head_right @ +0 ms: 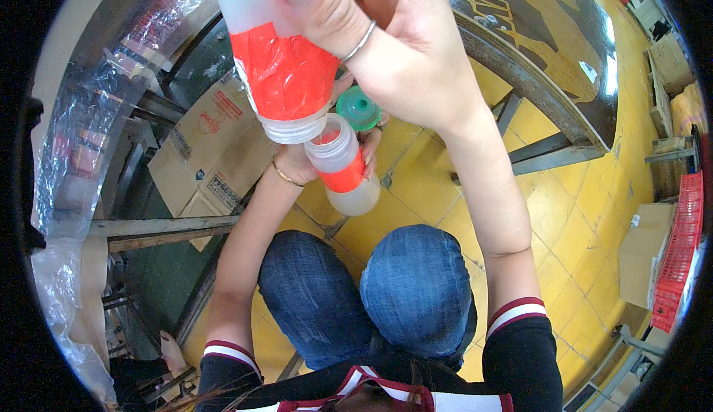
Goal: The person squats on the floor and pours a white liquid from a large bottle into a smaller bottle. They then use a wooden stick to scrape the inside of the large bottle and place the stick into a green bin.
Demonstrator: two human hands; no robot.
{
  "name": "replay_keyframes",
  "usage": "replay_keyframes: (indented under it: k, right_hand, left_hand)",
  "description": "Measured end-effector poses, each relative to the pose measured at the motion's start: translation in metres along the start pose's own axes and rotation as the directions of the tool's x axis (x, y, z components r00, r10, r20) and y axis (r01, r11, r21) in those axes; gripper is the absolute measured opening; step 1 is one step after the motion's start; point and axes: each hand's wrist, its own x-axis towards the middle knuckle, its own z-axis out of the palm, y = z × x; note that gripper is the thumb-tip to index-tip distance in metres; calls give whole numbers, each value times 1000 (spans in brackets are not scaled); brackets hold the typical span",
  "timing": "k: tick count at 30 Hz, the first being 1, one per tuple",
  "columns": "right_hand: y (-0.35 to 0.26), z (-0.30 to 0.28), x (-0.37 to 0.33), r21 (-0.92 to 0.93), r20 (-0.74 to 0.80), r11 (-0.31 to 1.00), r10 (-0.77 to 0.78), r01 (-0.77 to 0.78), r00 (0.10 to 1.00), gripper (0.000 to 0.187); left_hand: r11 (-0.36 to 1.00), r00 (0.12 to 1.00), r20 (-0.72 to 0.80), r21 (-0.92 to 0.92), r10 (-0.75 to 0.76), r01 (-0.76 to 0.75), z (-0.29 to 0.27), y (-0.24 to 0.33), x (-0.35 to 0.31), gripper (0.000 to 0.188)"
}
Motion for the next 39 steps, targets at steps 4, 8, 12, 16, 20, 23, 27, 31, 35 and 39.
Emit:
replay_keyframes:
  k: [4, 8, 12, 16, 20, 23, 27, 31, 35, 39]
  right_hand:
    - [-6, -2, 2, -163, -83, 986, 8, -22, 996, 74]
    - [-3, -5, 7, -178, -173, 984, -3, -29, 985, 67]
    - [-4, -15, 18, -72, -174, 993, 78, -92, 982, 50]
    - [-9, -31, 41, 24, -116, 979, 204, -202, 972, 42]
    - [-16, -40, 62, 33, 49, 980, 192, -194, 980, 38]
    - [-24, -43, 70, 143, 28, 939, 313, -313, 949, 35]
    - [-30, -43, 75, 22, 22, 982, 186, -186, 982, 36]
    - [-35, -40, 73, -10, -85, 989, 144, -145, 986, 39]
    - [-31, -36, 55, -199, -197, 980, -22, -18, 980, 42]
    - [-12, -33, 38, -384, -171, 916, -194, 116, 966, 51]
  left_hand:
    - [994, 1000, 4, 106, 17, -17, -3, 2, -1, 40]
    - [992, 987, -139, 106, 81, -67, 11, 4, -4, 39]
    - [989, 945, -291, 29, 149, -146, 41, 14, -2, 38]
    - [983, 970, -167, -25, 176, -182, 69, 31, 8, 41]
    - [987, 996, -29, -135, 85, -89, 86, 56, 17, 46]
    - [985, 996, 26, -154, 81, -76, 99, 73, 25, 43]
    - [978, 929, -330, 169, 169, -118, 117, 72, 30, 57]
    - [978, 922, -342, 167, 180, -129, 115, 69, 28, 47]
    - [984, 977, -129, 67, 170, -162, 102, 66, 25, 53]
    - [942, 923, -276, 276, 269, -192, 85, 51, 17, 56]
